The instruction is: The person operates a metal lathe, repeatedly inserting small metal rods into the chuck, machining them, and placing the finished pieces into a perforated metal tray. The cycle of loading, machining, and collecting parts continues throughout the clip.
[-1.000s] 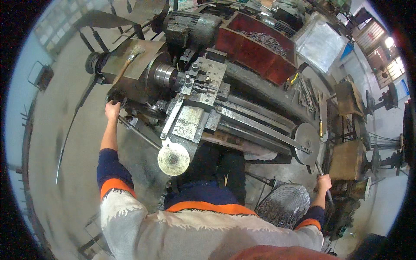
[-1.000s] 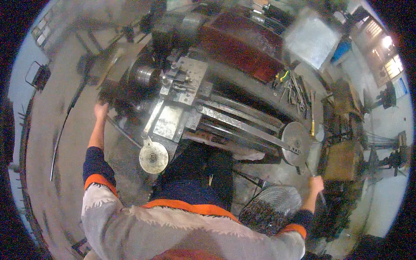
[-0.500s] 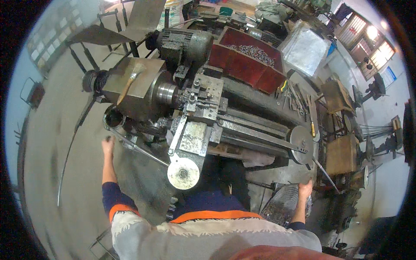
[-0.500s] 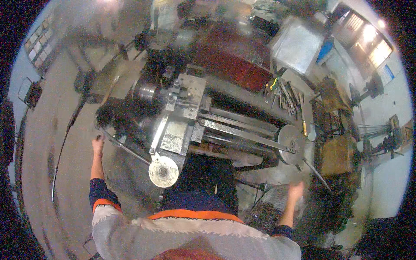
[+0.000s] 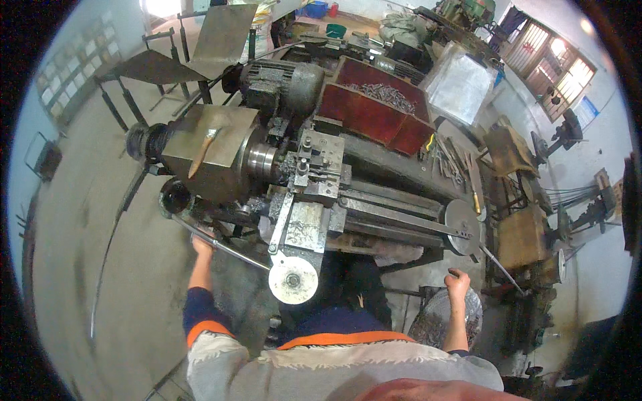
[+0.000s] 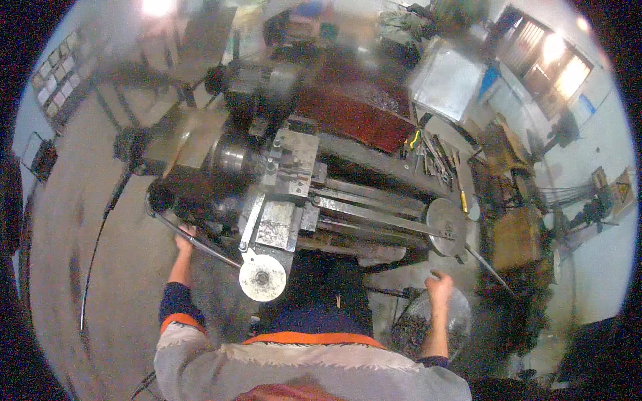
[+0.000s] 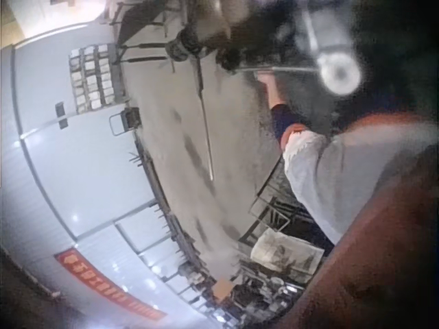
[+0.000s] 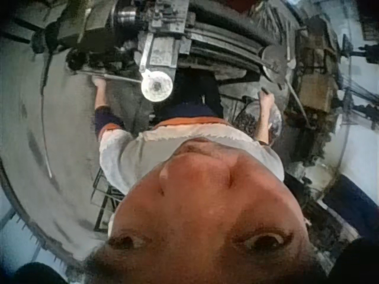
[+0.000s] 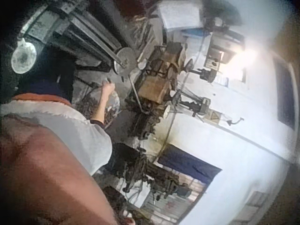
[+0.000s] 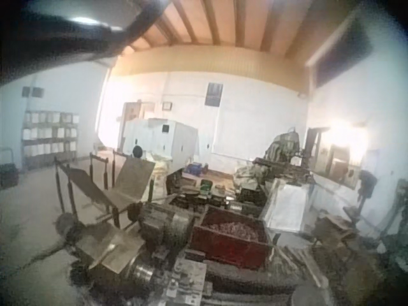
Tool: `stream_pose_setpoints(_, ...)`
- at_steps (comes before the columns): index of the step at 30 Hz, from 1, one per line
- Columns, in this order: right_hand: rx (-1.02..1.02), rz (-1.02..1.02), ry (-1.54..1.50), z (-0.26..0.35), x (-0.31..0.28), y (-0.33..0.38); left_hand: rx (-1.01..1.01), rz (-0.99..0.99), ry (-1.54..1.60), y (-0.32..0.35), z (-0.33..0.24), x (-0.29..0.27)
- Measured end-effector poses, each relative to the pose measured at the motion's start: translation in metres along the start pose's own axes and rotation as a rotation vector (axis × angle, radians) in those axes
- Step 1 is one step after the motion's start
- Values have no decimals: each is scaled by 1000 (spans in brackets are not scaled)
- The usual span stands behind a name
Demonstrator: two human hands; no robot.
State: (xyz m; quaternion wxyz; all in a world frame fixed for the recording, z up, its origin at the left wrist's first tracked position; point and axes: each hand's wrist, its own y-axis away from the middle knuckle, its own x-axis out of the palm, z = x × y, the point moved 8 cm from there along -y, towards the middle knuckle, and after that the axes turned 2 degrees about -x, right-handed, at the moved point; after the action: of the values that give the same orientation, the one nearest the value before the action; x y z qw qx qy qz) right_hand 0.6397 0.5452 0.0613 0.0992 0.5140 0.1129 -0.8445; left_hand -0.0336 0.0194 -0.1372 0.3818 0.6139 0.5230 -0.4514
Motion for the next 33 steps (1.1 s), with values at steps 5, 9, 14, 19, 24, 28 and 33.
stream_pose_setpoints(5,-278,-106,40,75,-44,-22,27,223,-251,12,4,-63)
stream_pose_setpoints(9,-487,-57,-46,187,-49,-63,-23,152,-142,19,17,-68)
stream_pose_setpoints(14,-932,135,-327,379,-18,-44,13,76,69,16,53,-148)
stream_pose_setpoints(19,-1343,246,-345,525,43,11,63,-499,-121,50,58,-347)
stream_pose_setpoints(24,-1269,375,174,598,111,50,-155,-395,-358,76,155,-353)
stream_pose_setpoints(28,-1273,429,207,599,123,44,-224,-377,-257,106,88,-332)
stream_pose_setpoints(33,-1277,450,219,598,122,49,-316,-331,-265,159,27,-314)
